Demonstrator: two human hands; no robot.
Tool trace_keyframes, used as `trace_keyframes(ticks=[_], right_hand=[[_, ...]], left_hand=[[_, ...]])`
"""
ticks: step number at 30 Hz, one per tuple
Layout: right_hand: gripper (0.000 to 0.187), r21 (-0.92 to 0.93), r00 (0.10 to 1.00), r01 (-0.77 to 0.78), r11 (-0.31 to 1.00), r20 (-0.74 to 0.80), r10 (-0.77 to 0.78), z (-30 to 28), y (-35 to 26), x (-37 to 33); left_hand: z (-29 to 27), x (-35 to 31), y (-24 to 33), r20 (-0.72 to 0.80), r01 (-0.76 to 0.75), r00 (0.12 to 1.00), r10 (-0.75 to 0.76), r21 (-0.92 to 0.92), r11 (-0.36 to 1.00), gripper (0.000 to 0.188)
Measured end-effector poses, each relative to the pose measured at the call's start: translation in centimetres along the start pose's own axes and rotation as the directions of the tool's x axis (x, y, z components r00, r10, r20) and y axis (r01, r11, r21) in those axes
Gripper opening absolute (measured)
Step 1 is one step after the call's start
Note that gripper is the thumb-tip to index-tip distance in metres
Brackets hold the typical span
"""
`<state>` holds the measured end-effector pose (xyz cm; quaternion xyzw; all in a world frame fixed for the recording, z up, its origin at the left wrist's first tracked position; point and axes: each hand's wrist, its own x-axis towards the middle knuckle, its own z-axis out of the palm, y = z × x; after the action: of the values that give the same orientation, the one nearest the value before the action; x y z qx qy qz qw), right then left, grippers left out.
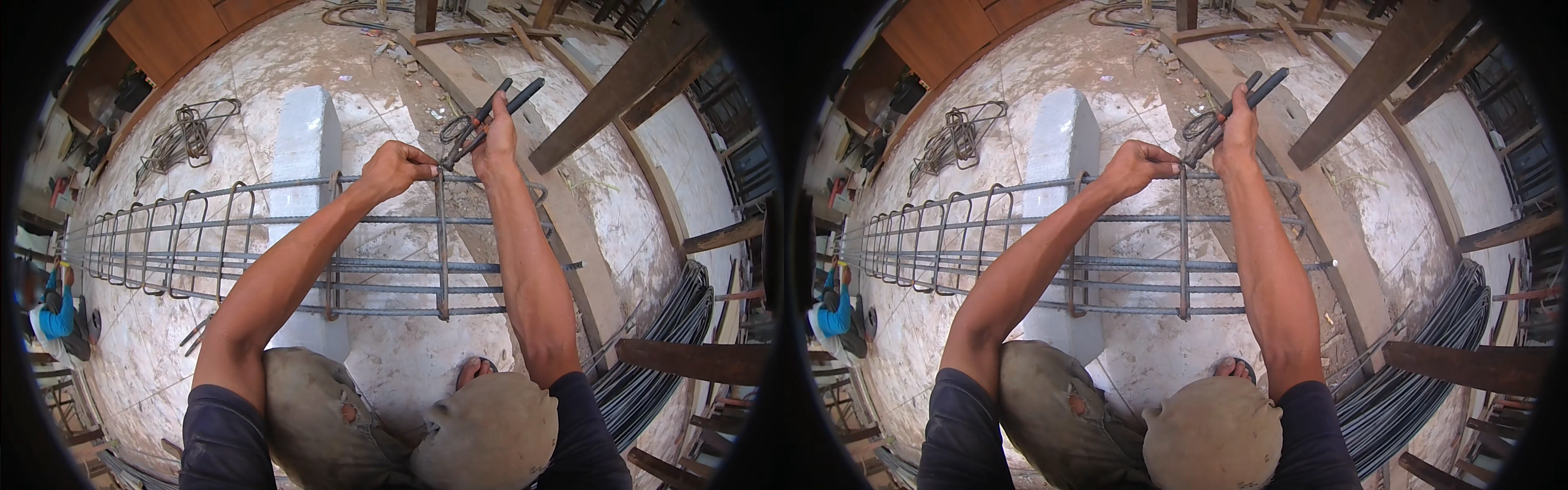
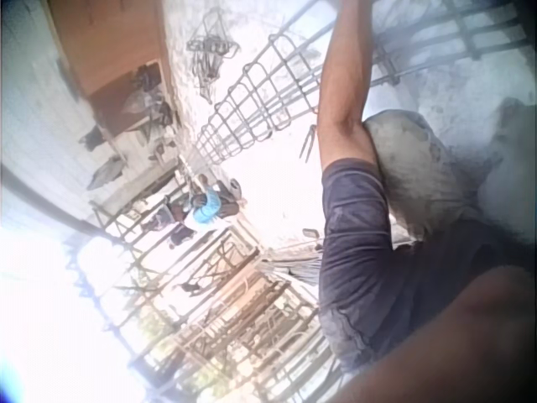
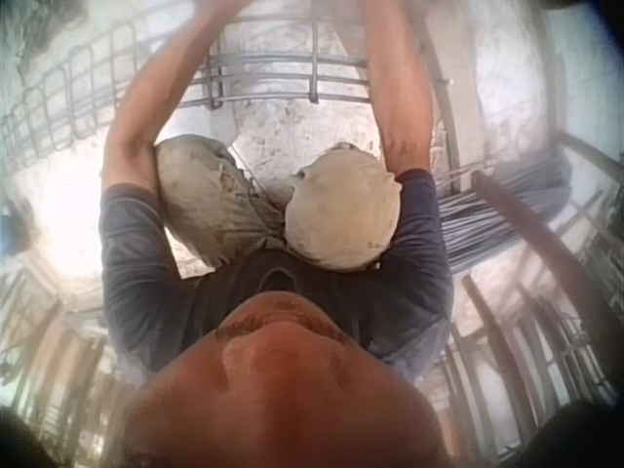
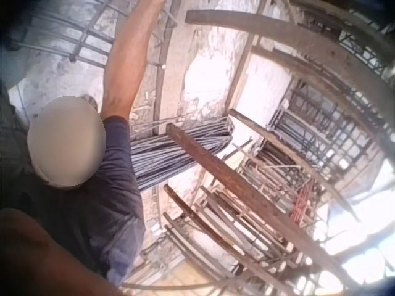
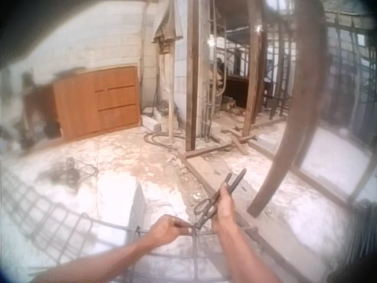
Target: The person assembles a metal reinforcement cage by sliding metal stirrups onto a bundle of longitudinal steel rods and securing them with wire using pliers.
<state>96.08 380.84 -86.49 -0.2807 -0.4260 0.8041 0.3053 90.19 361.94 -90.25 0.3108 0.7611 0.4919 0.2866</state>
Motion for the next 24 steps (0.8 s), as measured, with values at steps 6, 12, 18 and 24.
trace_keyframes(ticks=[6,12,18,24], right_hand=[[0.044,0.025,0.978,-0.148,0.989,0.151,0.143,0.8,-0.2,-1.1],[0.044,-0.145,0.979,-0.060,0.988,0.183,0.086,2.9,-0.1,-1.2],[0.052,-0.288,0.986,0.064,0.956,0.168,-0.015,3.0,0.9,1.4],[0.048,-0.559,0.980,0.189,0.807,0.048,-0.195,5.3,3.2,3.5]], left_hand=[[-1.0,0.3,-1.2,-0.006,0.040,0.999,-0.040,0.005,0.999,0.027],[-1.6,-0.1,-1.2,-0.164,-0.013,0.986,0.017,0.027,1.000,0.049],[-1.6,0.4,0.6,-0.054,0.002,0.999,-0.002,0.001,1.000,0.051],[-7.0,2.8,5.6,-0.253,-0.051,0.967,0.022,-0.112,0.992,0.086]])
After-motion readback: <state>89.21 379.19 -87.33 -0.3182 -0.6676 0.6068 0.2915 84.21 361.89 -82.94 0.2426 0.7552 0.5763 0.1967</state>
